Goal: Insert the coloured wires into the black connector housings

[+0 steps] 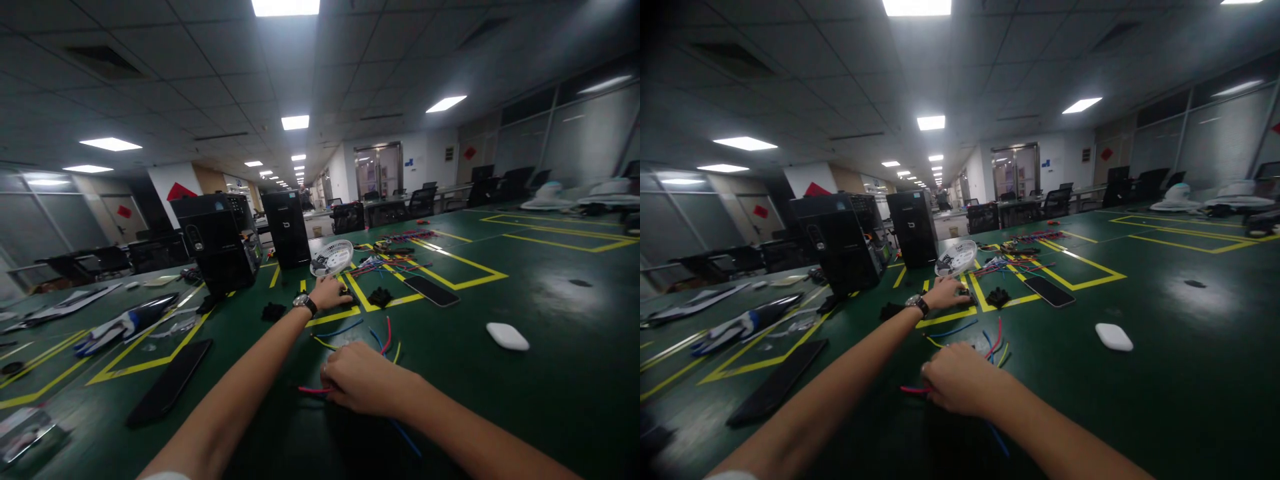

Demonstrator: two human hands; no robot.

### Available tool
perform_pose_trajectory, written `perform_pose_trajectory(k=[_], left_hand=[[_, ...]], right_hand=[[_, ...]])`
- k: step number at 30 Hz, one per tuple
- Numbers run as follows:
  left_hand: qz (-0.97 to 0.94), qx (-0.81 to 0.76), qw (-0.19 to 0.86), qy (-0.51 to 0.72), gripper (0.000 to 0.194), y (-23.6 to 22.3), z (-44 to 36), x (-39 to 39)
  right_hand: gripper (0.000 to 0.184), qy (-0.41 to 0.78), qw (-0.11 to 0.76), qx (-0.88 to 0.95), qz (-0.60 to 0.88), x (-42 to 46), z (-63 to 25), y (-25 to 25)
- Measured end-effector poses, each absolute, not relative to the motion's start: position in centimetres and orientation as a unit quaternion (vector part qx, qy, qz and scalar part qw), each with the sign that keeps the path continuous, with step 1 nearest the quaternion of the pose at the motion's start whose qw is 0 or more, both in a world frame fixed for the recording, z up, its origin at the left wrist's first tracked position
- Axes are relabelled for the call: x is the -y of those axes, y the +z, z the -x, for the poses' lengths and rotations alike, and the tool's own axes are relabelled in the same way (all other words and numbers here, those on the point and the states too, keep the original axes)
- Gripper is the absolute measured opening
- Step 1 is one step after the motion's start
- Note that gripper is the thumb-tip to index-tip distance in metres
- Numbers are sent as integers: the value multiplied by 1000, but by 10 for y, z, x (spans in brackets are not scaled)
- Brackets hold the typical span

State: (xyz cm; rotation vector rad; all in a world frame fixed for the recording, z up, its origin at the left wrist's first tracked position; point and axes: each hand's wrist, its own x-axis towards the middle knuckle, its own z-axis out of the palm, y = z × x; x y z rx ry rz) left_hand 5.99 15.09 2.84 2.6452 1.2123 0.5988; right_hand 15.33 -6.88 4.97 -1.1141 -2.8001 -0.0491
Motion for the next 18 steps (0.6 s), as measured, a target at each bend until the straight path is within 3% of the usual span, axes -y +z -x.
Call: perform_pose_trajectory(k=[4,7,14,18], left_hand=[[-903,-373,84,196,37,30,-62,-138],[-885,-338,140,288,45,36,-49,-123],[-590,-333,564,473,66,27,17,-54],[-464,-291,667,505,60,8,43,-23]], right_hand=[[13,12,100,917,387,68,-155,52],[16,24,147,897,417,67,-157,55],[13,98,310,829,455,64,-155,62],[15,130,395,782,463,58,-153,58]])
